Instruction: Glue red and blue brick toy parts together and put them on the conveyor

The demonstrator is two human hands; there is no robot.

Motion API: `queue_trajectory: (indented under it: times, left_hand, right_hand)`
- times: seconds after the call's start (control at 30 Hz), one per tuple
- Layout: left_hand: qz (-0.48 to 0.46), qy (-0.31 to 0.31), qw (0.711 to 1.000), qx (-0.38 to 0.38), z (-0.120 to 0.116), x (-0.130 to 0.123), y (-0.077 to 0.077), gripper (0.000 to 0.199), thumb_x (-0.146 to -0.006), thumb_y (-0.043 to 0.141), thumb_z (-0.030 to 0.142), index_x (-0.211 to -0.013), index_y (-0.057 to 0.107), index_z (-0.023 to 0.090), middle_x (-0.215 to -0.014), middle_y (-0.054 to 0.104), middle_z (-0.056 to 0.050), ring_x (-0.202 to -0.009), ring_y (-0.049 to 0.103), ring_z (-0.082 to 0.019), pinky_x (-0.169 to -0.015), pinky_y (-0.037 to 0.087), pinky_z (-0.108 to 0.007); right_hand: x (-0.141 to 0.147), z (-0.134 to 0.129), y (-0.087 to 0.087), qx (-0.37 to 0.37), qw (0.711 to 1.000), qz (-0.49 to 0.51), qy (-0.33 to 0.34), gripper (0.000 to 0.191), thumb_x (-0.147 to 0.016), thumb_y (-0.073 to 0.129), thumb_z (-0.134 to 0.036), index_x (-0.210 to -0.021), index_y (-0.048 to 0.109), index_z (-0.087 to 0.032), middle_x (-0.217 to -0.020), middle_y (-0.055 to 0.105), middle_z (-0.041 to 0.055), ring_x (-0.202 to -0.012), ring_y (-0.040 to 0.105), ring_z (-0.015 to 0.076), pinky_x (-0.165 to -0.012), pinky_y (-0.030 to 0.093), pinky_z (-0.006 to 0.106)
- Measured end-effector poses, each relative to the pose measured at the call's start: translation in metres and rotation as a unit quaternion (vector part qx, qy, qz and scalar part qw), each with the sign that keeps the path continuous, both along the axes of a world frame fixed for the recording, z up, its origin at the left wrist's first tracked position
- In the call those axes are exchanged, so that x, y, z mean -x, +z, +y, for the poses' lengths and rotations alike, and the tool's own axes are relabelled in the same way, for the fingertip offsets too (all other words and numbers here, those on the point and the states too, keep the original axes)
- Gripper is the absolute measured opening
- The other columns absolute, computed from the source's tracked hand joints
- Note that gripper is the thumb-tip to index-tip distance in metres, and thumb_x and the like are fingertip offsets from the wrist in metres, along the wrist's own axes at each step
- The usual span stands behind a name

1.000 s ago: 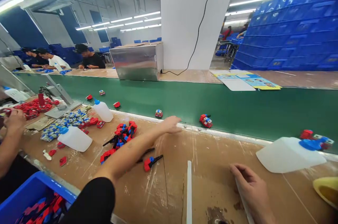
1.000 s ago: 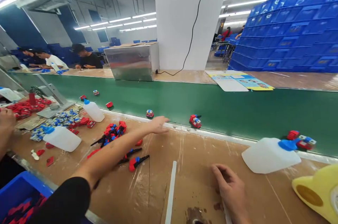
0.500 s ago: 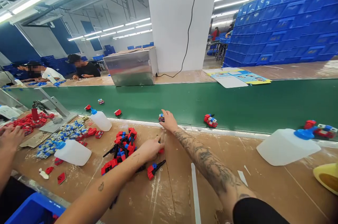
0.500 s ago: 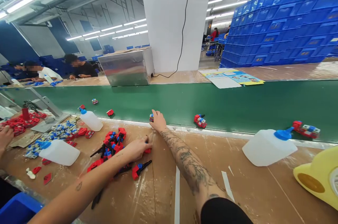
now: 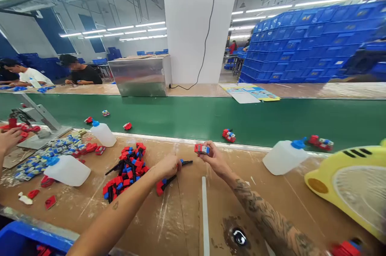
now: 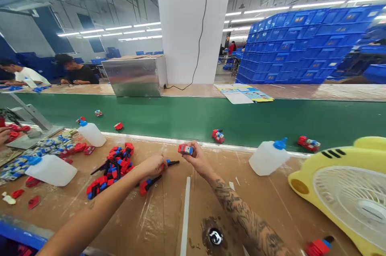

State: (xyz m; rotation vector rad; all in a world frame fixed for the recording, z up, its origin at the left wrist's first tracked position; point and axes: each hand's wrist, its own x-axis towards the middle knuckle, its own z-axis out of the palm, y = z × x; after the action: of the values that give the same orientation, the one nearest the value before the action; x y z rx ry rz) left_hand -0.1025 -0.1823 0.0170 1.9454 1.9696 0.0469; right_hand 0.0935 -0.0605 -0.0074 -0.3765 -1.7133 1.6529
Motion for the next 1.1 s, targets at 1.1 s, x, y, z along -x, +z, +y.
queue_trajectory:
  times: [1.1]
  left_hand:
    - [-0.470, 0.215, 0.856, -0.001, 0.010, -0.078, 0.008, 0.037, -0.080, 0.054, 0.038, -0.110, 0.059, 0.017, -0.099, 0.069, -0.009, -0.086, 0.068, -0.017, -0.062, 0.049, -0.023]
  right_hand:
    - [-0.151, -0.015, -0.037, 0.420, 0.882, 0.213, -0.023, 0.043, -0.063, 0.088, -0.029, -0.100, 0.068, -0.023, -0.092, 0.073, 0.0006, -0.082, 0.067, 0.0160, -0.070, 0.049, 0.026]
